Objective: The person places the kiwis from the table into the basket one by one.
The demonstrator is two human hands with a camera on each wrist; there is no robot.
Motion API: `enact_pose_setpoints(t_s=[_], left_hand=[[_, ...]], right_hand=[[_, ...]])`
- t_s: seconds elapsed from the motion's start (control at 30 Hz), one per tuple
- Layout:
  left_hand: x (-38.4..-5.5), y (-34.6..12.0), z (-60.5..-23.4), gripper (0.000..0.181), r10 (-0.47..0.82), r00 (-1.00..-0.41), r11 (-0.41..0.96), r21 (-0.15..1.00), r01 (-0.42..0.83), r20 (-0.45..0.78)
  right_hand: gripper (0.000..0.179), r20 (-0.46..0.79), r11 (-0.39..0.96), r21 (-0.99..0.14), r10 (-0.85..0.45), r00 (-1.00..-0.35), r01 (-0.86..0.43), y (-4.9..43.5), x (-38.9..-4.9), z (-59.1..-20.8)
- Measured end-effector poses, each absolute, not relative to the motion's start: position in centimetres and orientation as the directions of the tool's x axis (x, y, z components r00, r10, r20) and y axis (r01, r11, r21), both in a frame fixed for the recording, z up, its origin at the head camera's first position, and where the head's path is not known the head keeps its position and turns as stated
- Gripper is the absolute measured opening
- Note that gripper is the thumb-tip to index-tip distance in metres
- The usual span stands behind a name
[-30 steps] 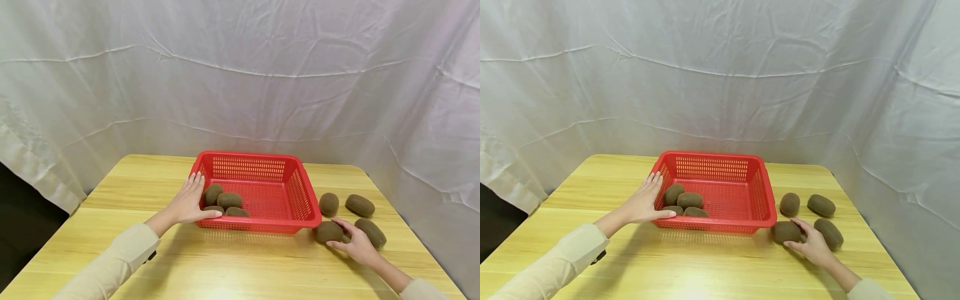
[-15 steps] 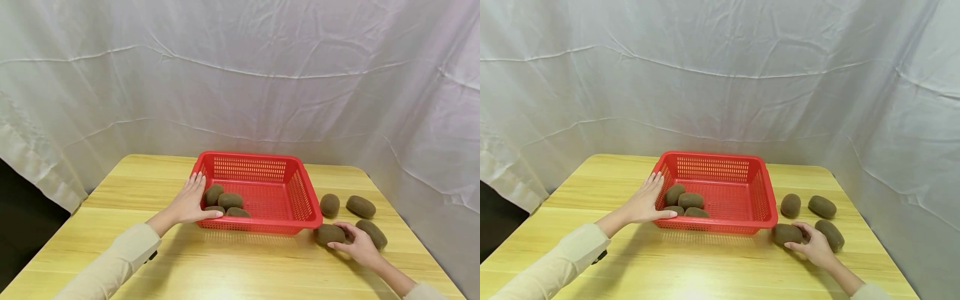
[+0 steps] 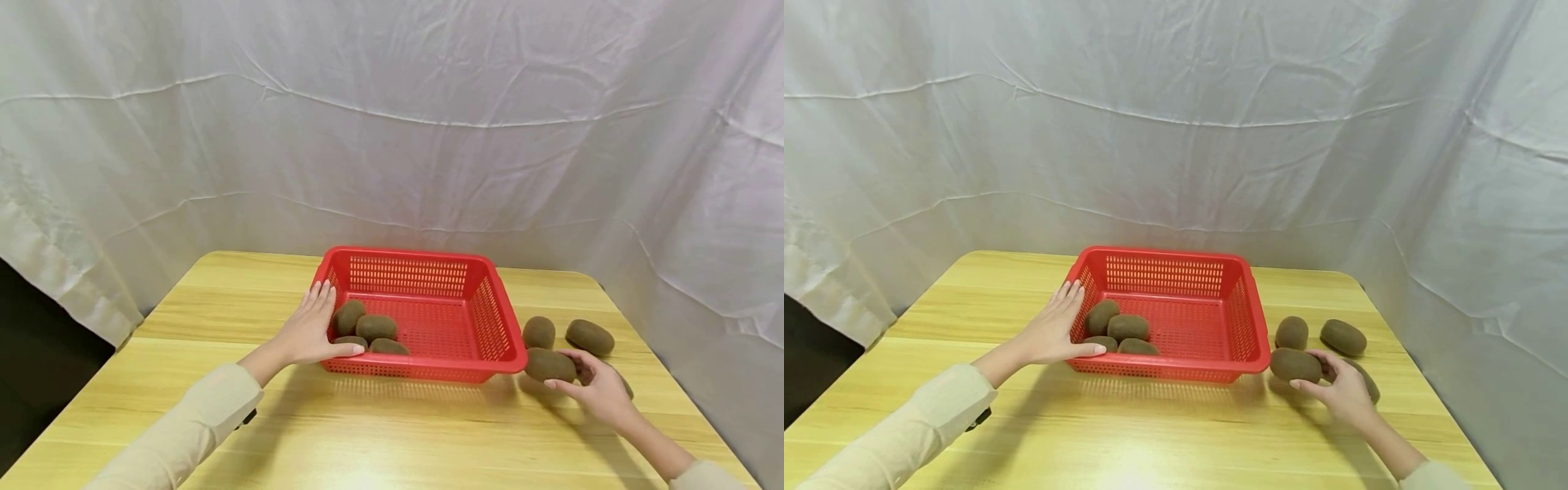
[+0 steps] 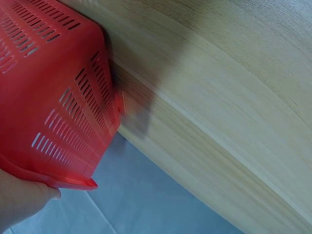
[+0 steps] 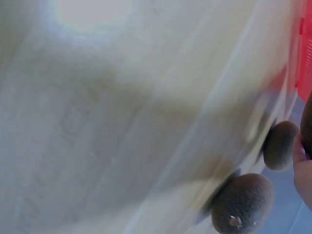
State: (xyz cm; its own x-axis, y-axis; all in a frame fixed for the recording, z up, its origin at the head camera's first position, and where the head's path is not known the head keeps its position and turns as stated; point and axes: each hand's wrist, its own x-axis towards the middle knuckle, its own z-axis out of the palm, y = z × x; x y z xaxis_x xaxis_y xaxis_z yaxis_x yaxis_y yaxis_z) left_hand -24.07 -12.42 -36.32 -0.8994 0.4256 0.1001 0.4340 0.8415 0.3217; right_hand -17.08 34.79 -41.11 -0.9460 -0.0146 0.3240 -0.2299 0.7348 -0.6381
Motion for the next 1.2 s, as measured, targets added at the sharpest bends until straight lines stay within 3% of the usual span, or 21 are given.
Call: enact_pose_setpoints(t_s=[0.73,1.2], left_hand=[[-24.1,-12.4,-36.3,0.115,0.423,-0.902,0.846,0.318,0.428,0.087],[-24.1,-12.4,-36.3,0.115,0.427,-0.901,0.849,0.306,0.430,0.081]], right_hand=[[0.048,0.419,0.691,-0.678,0.080,-0.904,-0.253,35.7,-18.8,-36.0],[0.053,0.379,0.661,-0.708,0.055,-0.924,-0.250,33.0,-20.4,-34.1]])
